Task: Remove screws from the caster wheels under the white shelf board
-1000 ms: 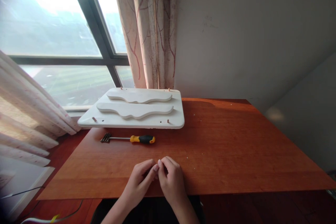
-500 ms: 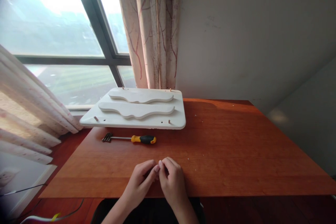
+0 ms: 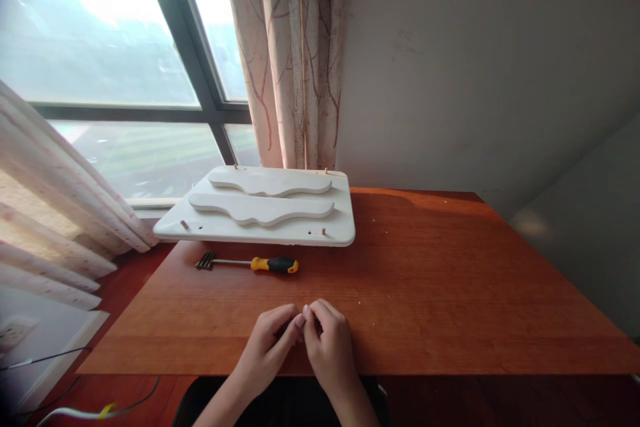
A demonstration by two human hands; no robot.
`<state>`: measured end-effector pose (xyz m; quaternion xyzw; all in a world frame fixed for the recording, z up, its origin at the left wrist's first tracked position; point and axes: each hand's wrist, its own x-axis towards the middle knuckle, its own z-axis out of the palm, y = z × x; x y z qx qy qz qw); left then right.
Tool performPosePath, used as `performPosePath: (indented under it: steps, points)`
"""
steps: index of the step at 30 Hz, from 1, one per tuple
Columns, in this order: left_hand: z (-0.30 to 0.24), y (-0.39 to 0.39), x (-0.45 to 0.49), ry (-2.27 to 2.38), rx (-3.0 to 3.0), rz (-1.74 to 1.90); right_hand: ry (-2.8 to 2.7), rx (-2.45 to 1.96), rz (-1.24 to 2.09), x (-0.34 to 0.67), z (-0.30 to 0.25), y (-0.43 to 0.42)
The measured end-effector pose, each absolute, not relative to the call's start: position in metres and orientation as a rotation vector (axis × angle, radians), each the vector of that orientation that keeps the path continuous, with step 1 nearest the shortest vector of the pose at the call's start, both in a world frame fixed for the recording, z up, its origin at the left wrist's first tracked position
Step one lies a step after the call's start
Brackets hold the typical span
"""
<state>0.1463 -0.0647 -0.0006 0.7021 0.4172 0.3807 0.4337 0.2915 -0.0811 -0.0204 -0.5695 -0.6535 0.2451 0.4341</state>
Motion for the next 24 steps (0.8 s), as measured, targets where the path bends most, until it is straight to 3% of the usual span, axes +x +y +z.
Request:
performPosePath:
  steps: [24]
  points:
    - [0.0003, -0.0647, 0.1449, 1.056, 1.730, 0.919, -1.615, -1.419, 0.658, 0.2914, -0.0174, -0.0825]
